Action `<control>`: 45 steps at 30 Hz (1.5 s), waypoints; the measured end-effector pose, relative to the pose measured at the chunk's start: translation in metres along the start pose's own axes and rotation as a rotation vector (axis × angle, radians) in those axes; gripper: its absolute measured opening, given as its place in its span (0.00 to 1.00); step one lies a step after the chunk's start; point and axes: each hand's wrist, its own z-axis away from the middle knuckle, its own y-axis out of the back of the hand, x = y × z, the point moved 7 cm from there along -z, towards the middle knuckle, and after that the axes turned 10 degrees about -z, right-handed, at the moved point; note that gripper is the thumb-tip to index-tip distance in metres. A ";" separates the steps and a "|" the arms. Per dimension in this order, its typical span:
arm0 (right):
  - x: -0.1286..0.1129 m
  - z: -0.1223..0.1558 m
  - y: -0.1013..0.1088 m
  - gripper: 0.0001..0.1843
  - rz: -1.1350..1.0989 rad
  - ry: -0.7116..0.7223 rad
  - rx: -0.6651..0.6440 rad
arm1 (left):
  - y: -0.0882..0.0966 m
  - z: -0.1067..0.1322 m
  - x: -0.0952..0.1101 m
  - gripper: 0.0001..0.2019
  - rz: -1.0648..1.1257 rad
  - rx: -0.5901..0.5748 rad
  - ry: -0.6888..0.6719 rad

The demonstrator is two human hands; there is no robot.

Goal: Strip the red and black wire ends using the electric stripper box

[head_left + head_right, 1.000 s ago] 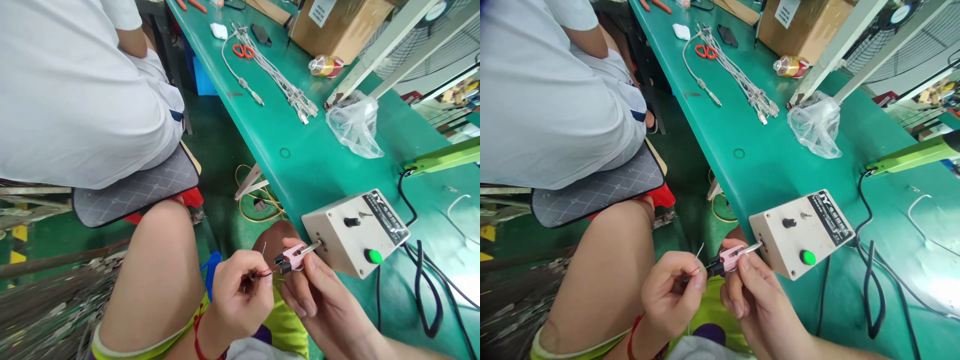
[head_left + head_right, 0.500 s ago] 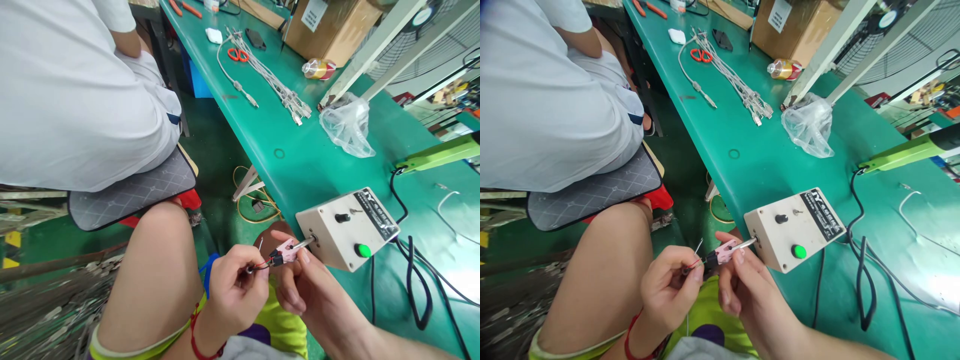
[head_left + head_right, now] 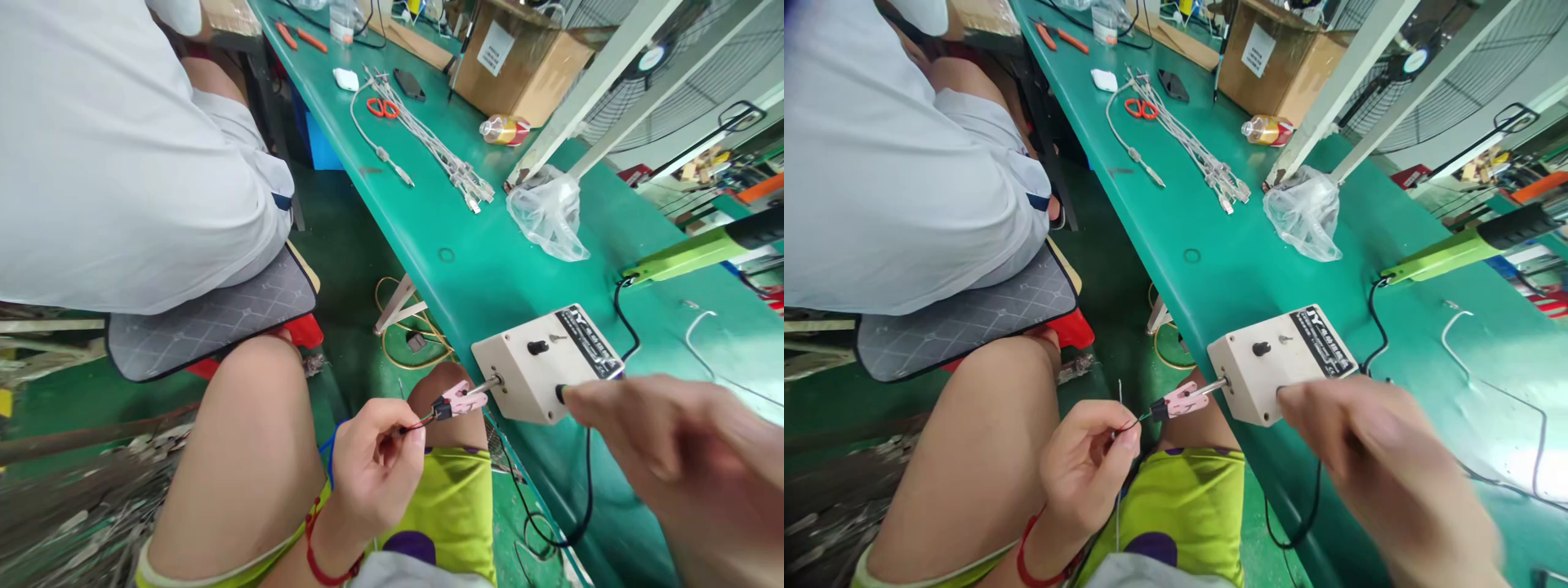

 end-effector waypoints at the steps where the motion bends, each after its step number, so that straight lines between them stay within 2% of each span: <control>1: -0.007 -0.011 0.002 0.36 -0.036 0.031 0.005 | 0.000 0.000 0.000 0.07 0.000 0.002 0.005; 4: -0.009 -0.035 -0.001 0.36 -0.129 -0.037 -0.050 | 0.002 -0.002 0.000 0.06 -0.006 0.025 0.036; 7: -0.005 -0.035 -0.002 0.36 -0.088 -0.033 -0.080 | 0.003 -0.002 0.000 0.06 -0.002 0.038 0.065; 12: -0.001 -0.013 -0.008 0.38 0.202 0.158 -0.093 | 0.002 0.000 -0.003 0.06 0.033 0.053 0.061; 15: -0.003 0.001 -0.026 0.36 0.392 0.267 -0.136 | 0.004 0.003 -0.005 0.06 0.046 0.091 0.044; 18: -0.003 0.018 -0.048 0.32 0.456 0.397 -0.184 | 0.008 0.006 -0.003 0.06 0.060 0.137 0.020; 20: 0.013 0.026 -0.065 0.32 0.429 0.314 -0.279 | 0.011 0.009 0.000 0.06 0.067 0.151 -0.003; 22: 0.042 0.030 -0.077 0.31 0.335 0.076 -0.334 | 0.012 0.011 0.004 0.06 0.074 0.150 -0.030; 25: 0.086 0.034 -0.086 0.26 0.102 -0.264 -0.247 | 0.011 0.013 0.009 0.06 0.089 0.119 -0.075; 27: 0.104 0.035 -0.089 0.27 -0.079 -0.357 -0.169 | 0.009 0.013 0.013 0.06 0.105 0.094 -0.110; 30: 0.111 0.033 -0.091 0.25 -0.283 -0.321 -0.095 | 0.008 0.013 0.018 0.08 0.113 0.070 -0.165; 33: 0.110 0.029 -0.090 0.19 -0.380 -0.285 -0.076 | 0.007 0.013 0.023 0.10 0.063 0.056 -0.198; 41: 0.117 0.023 -0.094 0.14 -0.483 -0.405 -0.132 | 0.006 0.016 0.017 0.13 0.073 0.046 -0.156; 45: 0.116 0.020 -0.093 0.13 -0.494 -0.413 -0.140 | 0.006 0.019 0.009 0.09 0.099 0.031 -0.098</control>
